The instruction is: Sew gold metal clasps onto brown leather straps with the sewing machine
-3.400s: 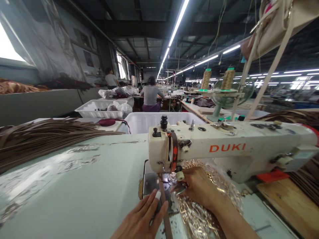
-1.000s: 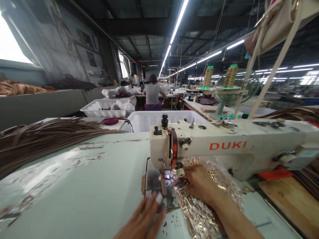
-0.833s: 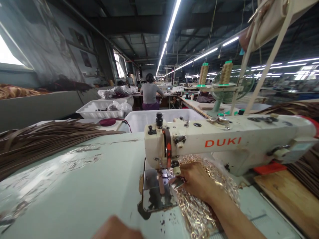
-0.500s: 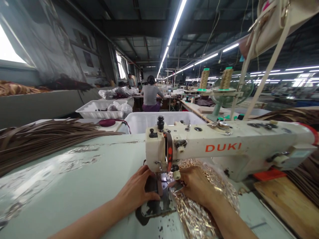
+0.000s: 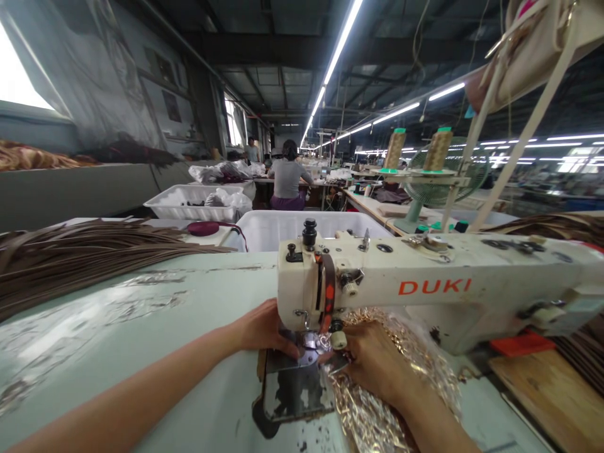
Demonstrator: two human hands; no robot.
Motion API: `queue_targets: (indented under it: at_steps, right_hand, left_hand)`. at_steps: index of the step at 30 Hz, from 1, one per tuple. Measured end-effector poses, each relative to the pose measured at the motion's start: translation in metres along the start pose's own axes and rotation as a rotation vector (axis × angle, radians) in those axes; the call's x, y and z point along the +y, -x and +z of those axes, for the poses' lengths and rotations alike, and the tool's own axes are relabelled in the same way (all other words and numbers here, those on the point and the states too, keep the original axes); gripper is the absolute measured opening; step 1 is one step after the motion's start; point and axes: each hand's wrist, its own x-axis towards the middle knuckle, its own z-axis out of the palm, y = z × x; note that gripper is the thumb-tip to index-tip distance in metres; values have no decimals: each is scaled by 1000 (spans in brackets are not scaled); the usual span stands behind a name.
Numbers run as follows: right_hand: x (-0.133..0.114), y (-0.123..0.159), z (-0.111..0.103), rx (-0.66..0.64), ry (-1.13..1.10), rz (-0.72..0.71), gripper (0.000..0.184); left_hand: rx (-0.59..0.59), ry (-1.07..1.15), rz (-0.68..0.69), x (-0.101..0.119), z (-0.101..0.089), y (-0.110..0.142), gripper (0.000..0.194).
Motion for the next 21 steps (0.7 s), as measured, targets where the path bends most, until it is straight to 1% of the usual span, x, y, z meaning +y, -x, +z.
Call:
queue_targets:
  at_steps: [3, 7, 13, 15, 17, 19, 21]
  right_hand:
    - [0, -1, 1, -2, 1, -1, 14]
    - [0, -1, 2, 0, -11, -11, 16]
    - [1, -1, 6, 20, -13, -1, 21]
    - [2, -1, 8, 15, -3, 3, 20]
    - [1, -1, 9, 10, 8, 15, 18]
    - [1, -1, 9, 2, 20, 28, 15]
    - [0, 0, 8, -10, 25, 31, 12]
  left_hand:
    - [-33, -23, 20, -2, -3, 1, 45]
    - [-56, -49, 80, -4, -1, 5, 39]
    - [-14, -127, 162, 1, 3, 12, 33]
    - [-4, -148, 189, 5, 4, 16, 35]
    - [1, -175, 205, 8, 4, 19, 32]
    - [4, -233, 212, 11, 4, 23, 29]
    - [11, -295, 210, 13, 5, 27, 30]
